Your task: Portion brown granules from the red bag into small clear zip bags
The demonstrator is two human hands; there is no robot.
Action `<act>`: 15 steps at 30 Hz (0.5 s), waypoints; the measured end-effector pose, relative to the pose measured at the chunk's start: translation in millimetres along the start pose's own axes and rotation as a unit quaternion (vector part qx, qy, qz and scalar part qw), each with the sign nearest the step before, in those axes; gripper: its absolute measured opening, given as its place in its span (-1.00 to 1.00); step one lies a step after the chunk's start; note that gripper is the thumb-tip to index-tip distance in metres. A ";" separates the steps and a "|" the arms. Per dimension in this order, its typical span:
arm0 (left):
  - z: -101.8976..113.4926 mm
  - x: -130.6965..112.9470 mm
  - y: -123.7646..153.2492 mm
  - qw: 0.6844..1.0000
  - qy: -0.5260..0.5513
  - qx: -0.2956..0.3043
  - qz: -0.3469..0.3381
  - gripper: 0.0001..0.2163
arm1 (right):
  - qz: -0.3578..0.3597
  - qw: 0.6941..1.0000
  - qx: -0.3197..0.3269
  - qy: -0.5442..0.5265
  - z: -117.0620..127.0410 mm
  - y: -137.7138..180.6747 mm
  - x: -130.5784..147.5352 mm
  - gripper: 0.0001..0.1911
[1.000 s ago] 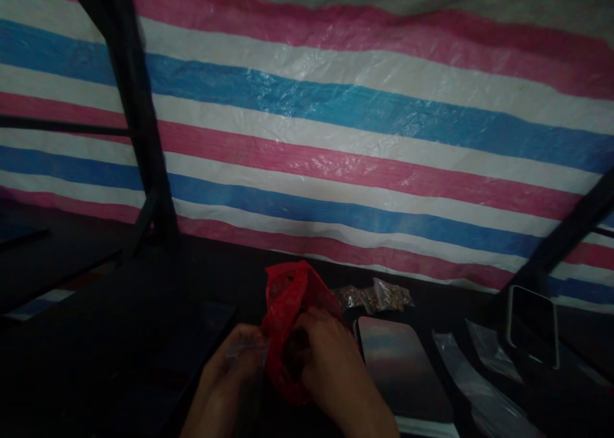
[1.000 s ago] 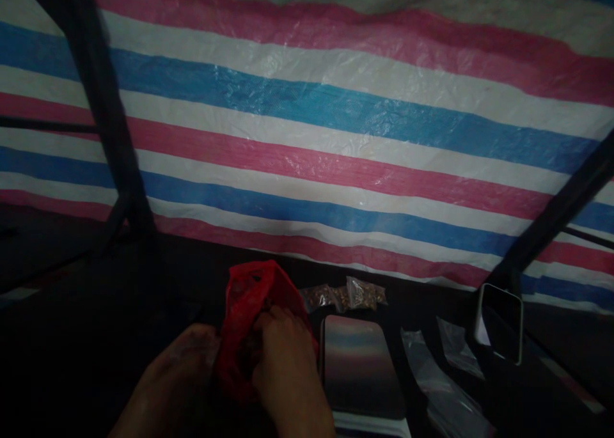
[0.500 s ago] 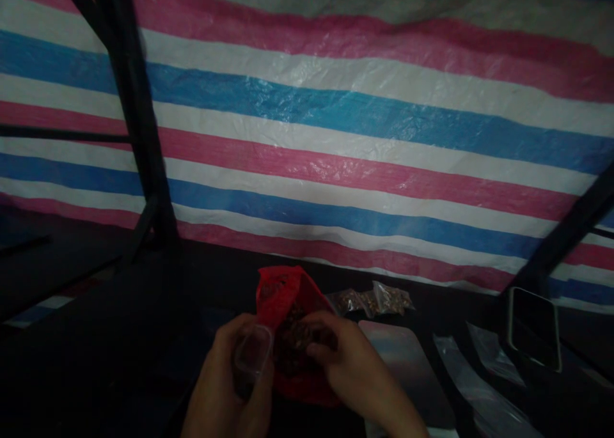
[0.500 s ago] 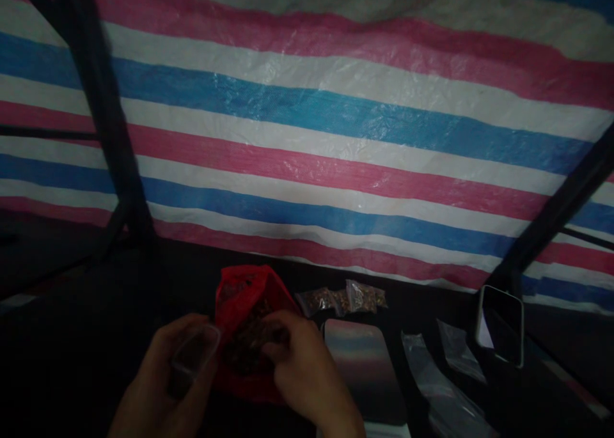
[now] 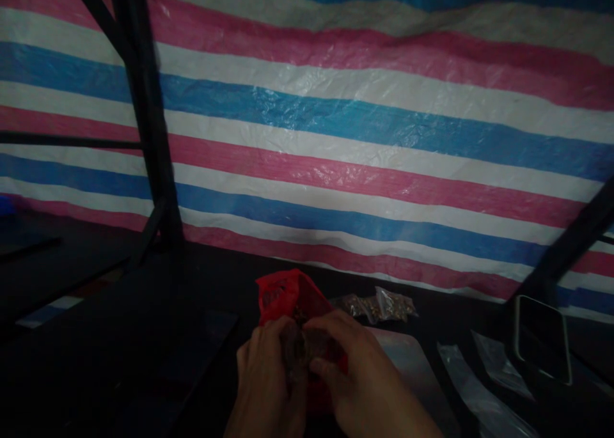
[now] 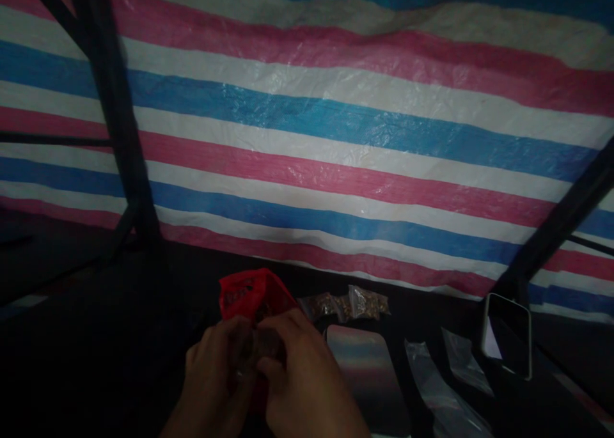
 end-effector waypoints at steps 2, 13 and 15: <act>-6.7 0.0 1.4 1.000 0.007 0.022 0.019 -0.73 | 0.012 1.000 0.005 0.024 -2.1 -0.2 4.5 -0.45; -23.2 -1.1 4.5 0.969 0.172 0.064 0.165 -0.56 | 0.082 0.996 -0.015 -0.001 19.6 -1.2 22.1 -0.35; -19.6 -1.8 1.7 0.963 0.190 0.066 0.178 -0.58 | 0.090 0.996 -0.012 0.002 23.8 0.4 25.9 -0.35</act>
Point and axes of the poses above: each hand's wrist, its own y-axis away from the middle knuckle, its own z-axis out of the back of the hand, x = y × z, the point moved 9 cm from there along -y, towards the middle knuckle, and after that the axes turned 13 degrees about -x, right-handed, at the moved point
